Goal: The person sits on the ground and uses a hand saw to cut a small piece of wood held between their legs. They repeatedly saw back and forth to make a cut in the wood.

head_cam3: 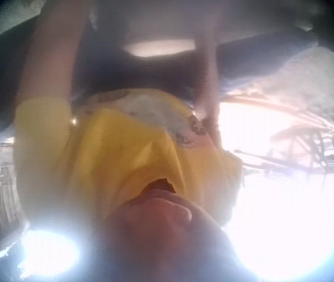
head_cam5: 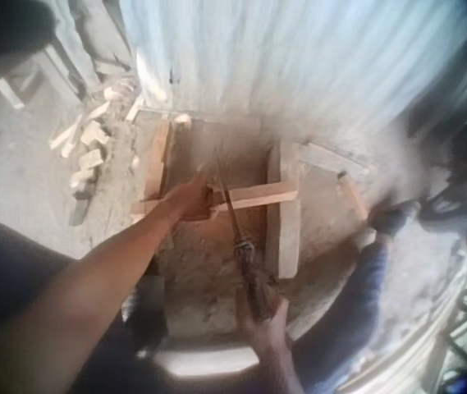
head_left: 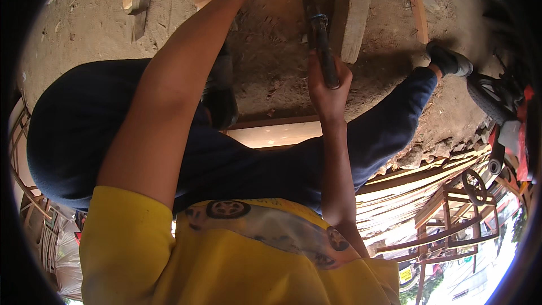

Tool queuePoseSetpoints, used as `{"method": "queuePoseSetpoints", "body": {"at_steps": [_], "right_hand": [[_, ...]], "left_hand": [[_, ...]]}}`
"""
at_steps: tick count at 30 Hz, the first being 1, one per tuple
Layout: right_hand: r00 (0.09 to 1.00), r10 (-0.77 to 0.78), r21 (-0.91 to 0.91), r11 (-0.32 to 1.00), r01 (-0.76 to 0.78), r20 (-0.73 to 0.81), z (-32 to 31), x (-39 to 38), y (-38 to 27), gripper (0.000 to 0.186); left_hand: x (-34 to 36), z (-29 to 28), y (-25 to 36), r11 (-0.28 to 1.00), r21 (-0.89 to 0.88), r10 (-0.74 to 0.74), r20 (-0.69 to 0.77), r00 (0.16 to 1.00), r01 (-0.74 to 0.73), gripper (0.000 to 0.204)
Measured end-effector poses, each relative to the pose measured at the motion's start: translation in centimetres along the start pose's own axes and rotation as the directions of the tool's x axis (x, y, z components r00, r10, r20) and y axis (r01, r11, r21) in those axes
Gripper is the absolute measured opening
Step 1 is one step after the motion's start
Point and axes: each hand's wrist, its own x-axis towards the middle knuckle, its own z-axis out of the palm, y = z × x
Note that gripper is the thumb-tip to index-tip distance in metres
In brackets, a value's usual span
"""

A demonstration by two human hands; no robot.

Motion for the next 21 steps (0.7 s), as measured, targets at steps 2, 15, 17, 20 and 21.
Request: {"method": "queuePoseSetpoints", "body": {"at_steps": [2, 15, 17, 20, 21], "right_hand": [[1.0, 0.003, -0.023, 1.0, -0.003, -0.018, -0.6, 0.0, -0.5, 0.011], [0.984, 0.16, 0.062, 0.986, -0.156, -0.073, -3.8, -5.8, -3.0, 0.015], [0.987, 0.15, 0.035, 0.988, -0.148, -0.059, -3.1, -6.1, -3.3, 0.016], [0.99, 0.126, -0.018, 0.992, -0.128, -0.06, -1.9, -6.3, -3.7, 0.017], [0.992, 0.114, -0.016, 0.993, -0.115, -0.048, -1.5, -6.2, -3.8, 0.017]], "left_hand": [[-0.2, -0.6, 0.4, 1.0, 0.006, -0.006, -0.002, 1.0, 0.006, 0.047], [-0.9, 1.5, 0.1, 0.994, 0.02, 0.113, -0.14, 0.984, -0.111, 0.063], [-1.9, 1.5, 0.7, 0.99, 0.047, 0.143, -0.207, 0.968, -0.136, 0.06], [-3.0, 1.7, 1.1, 0.98, 0.089, 0.197, -0.336, 0.921, -0.177, 0.052], [-3.0, 1.7, 0.9, 0.975, 0.111, 0.219, -0.343, 0.913, -0.192, 0.05]]}}
